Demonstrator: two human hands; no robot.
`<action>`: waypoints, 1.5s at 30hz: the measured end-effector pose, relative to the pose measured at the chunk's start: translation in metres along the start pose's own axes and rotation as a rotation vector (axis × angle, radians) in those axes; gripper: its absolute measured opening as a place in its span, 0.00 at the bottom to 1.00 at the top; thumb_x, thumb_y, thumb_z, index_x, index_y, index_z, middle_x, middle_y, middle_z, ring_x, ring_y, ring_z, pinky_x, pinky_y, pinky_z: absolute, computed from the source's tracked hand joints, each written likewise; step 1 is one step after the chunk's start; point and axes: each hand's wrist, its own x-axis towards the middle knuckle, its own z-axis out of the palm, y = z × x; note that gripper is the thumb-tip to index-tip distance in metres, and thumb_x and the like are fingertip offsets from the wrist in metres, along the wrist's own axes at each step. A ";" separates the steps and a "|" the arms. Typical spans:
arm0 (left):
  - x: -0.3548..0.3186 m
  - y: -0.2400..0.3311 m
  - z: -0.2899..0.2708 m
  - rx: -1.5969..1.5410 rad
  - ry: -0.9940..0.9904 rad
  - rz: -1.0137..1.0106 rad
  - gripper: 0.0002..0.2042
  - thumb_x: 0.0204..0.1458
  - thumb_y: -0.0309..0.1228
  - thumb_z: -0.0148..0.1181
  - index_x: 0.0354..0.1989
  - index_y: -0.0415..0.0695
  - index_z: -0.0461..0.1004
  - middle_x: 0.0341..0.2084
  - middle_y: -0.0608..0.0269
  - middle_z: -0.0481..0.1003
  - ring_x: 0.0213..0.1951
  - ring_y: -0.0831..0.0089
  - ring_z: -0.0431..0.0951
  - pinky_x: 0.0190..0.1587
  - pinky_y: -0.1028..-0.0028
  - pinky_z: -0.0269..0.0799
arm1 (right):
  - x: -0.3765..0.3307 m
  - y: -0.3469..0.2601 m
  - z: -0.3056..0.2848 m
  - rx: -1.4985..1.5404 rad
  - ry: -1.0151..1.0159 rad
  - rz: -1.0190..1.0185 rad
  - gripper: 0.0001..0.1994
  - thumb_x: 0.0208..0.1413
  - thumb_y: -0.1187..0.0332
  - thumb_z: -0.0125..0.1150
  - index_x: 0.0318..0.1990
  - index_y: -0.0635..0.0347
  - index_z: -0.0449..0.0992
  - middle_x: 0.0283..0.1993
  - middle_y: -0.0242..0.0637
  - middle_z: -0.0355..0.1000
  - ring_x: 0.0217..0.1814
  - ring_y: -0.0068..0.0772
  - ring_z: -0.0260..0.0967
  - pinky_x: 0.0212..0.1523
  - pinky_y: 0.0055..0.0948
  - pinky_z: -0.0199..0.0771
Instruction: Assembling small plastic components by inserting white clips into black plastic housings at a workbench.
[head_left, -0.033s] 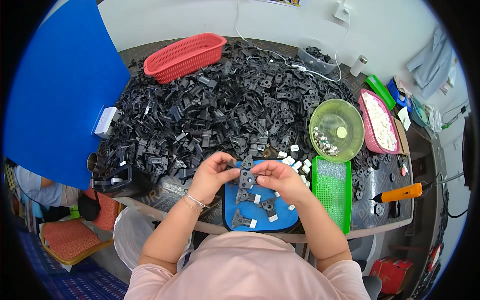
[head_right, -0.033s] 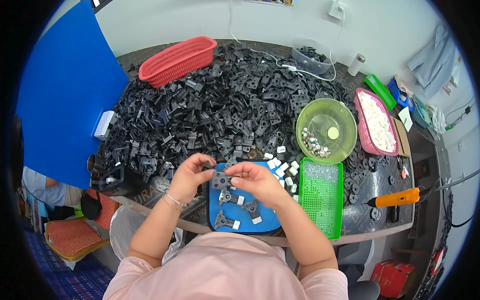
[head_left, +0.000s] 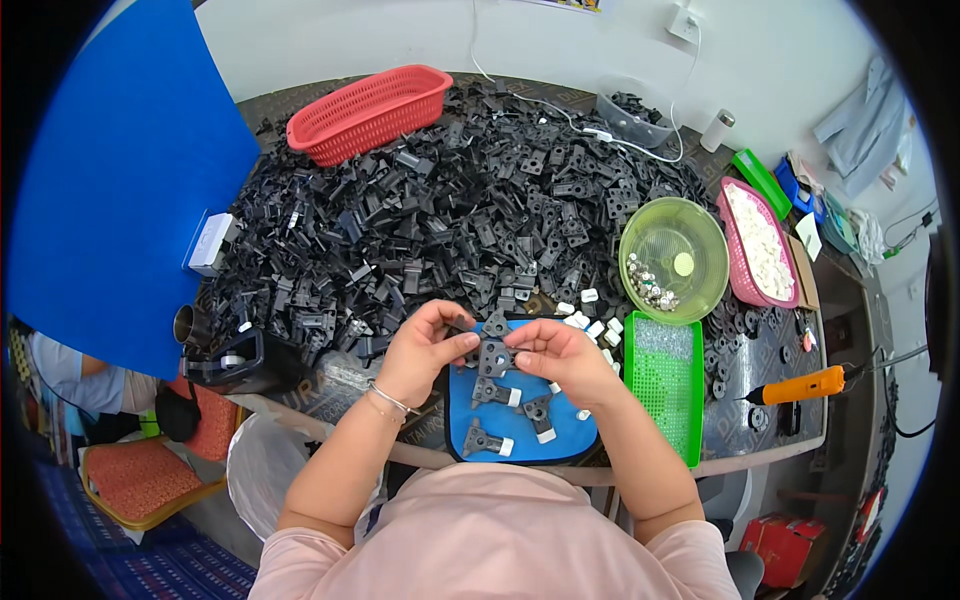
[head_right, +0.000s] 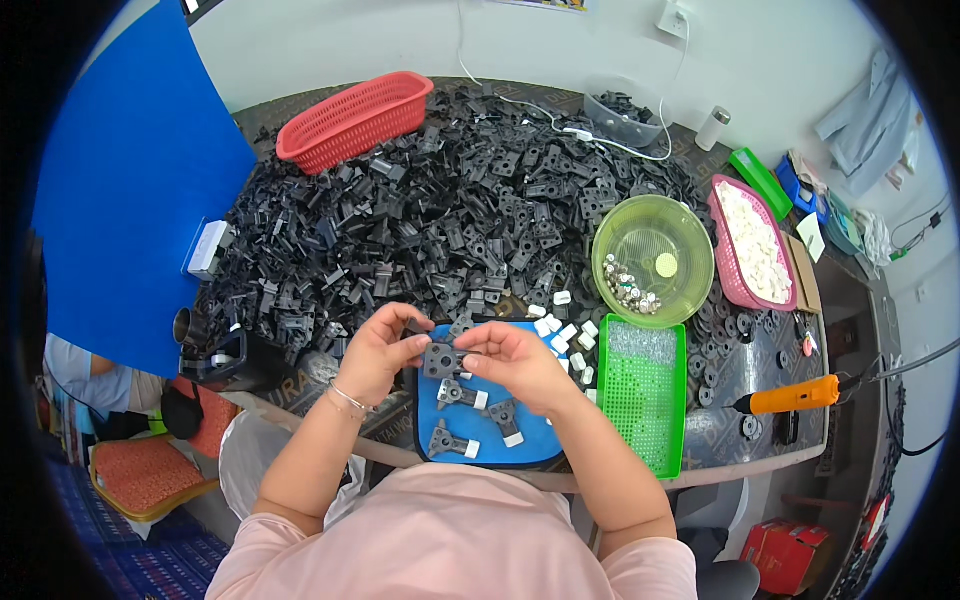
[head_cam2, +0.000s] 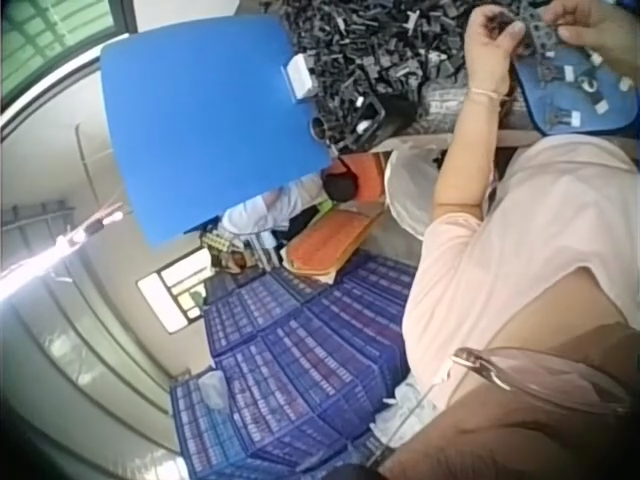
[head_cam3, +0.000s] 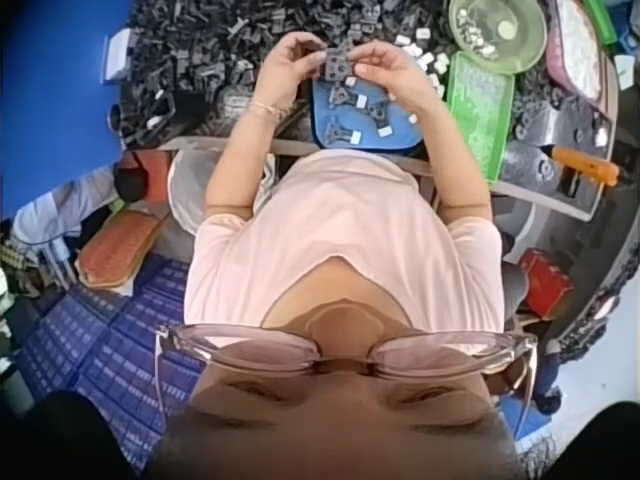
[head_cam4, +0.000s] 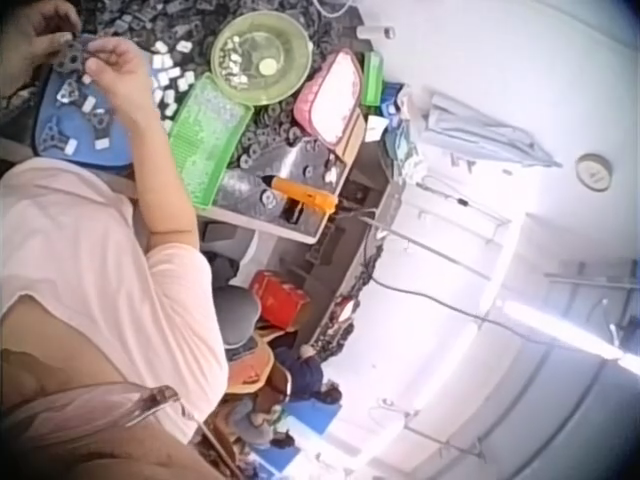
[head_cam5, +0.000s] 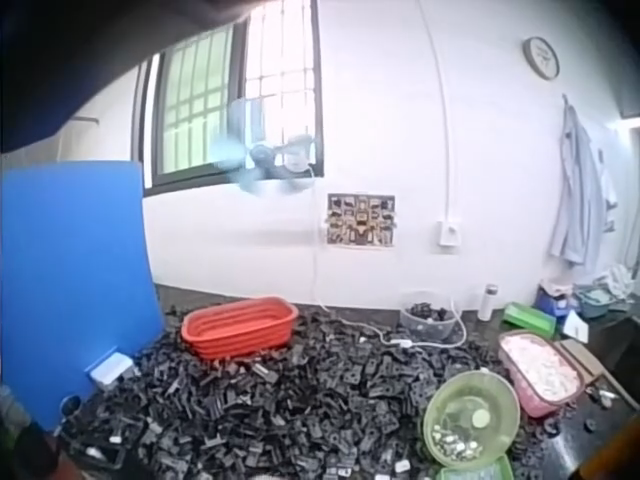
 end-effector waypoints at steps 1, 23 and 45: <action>-0.002 0.005 0.003 -0.001 0.000 -0.002 0.17 0.50 0.22 0.61 0.49 0.43 0.69 0.33 0.69 0.72 0.24 0.84 0.72 0.24 0.84 0.67 | -0.002 -0.001 -0.001 -0.045 0.051 -0.016 0.11 0.53 0.75 0.61 0.45 0.63 0.72 0.39 0.32 0.73 0.40 0.18 0.70 0.44 0.20 0.70; -0.015 0.008 0.021 -0.360 -0.094 -0.281 0.16 0.62 0.38 0.46 0.51 0.41 0.66 0.43 0.55 0.73 0.44 0.66 0.77 0.48 0.66 0.75 | 0.004 0.008 0.000 -0.339 0.287 -0.072 0.10 0.48 0.80 0.65 0.38 0.64 0.72 0.31 0.31 0.73 0.32 0.14 0.70 0.34 0.13 0.72; -0.012 -0.012 0.025 0.050 -0.035 -0.086 0.12 0.55 0.21 0.53 0.49 0.40 0.68 0.31 0.61 0.75 0.28 0.73 0.79 0.30 0.77 0.77 | 0.009 -0.004 -0.095 -1.565 0.601 -0.320 0.14 0.43 0.81 0.58 0.39 0.57 0.77 0.37 0.40 0.71 0.40 0.40 0.70 0.43 0.32 0.71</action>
